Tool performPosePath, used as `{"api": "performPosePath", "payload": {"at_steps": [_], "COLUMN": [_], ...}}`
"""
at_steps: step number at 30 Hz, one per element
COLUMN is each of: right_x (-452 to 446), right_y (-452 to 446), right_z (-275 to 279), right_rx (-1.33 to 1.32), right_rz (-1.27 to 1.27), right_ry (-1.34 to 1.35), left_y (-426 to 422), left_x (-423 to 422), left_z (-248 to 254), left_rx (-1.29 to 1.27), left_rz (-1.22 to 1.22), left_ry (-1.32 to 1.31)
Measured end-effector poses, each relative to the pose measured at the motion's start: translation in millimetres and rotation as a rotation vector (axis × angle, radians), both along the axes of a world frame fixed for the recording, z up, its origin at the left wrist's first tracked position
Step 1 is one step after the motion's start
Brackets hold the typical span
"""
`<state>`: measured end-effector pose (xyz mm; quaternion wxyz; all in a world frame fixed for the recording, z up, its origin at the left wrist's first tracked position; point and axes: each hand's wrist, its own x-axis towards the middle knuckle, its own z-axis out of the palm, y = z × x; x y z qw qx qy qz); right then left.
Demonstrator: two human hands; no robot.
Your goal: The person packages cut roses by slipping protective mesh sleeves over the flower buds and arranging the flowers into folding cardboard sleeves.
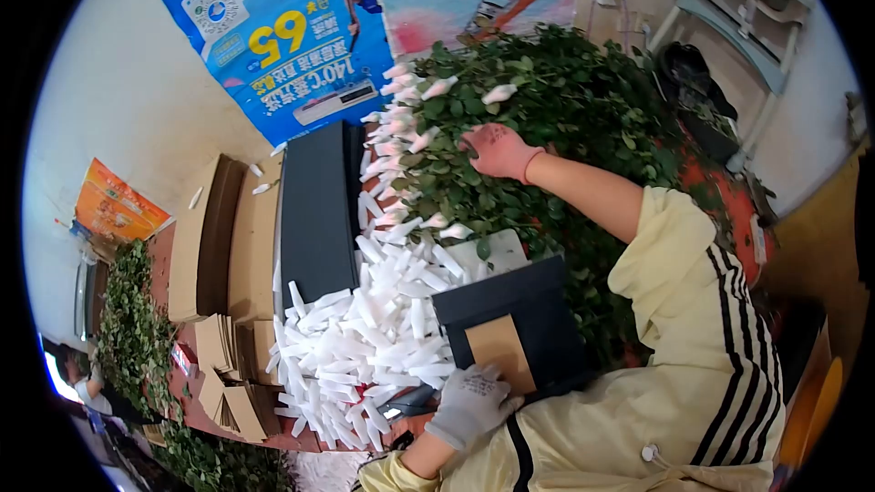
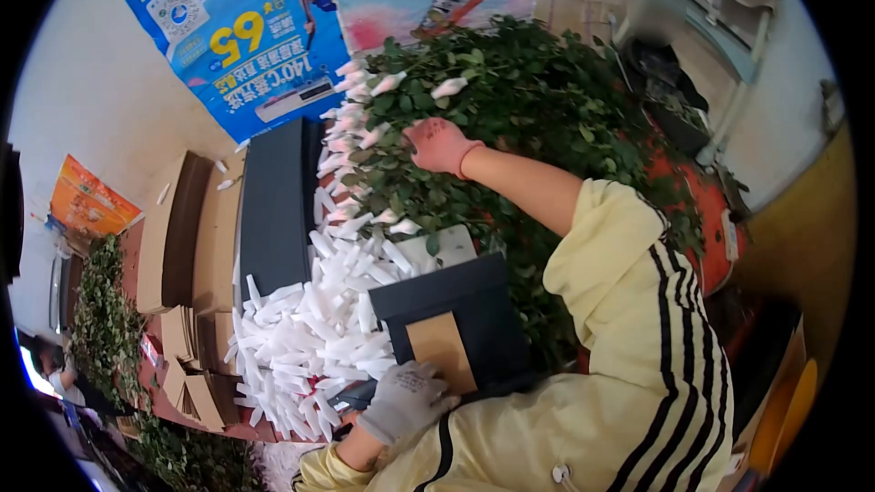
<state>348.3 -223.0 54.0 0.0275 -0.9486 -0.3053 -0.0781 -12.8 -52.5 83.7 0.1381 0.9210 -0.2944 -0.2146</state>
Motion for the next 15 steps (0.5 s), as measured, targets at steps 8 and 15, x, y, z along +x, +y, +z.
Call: {"api": "performPosePath", "payload": {"at_steps": [8,15], "right_x": [39.6,57.4], "right_y": [51.5,53.7], "right_z": [-89.7,-113.1], "right_rx": [-0.441,-0.439], "right_rz": [-0.009,-0.006], "right_ry": [-0.229,-0.289], "left_y": [15.0,25.1], "left_x": [12.2,15.2], "left_z": [-9.7,-1.4], "left_rx": [-0.234,-0.364], "left_rz": [-0.007,0.009], "left_ry": [0.110,0.157]}}
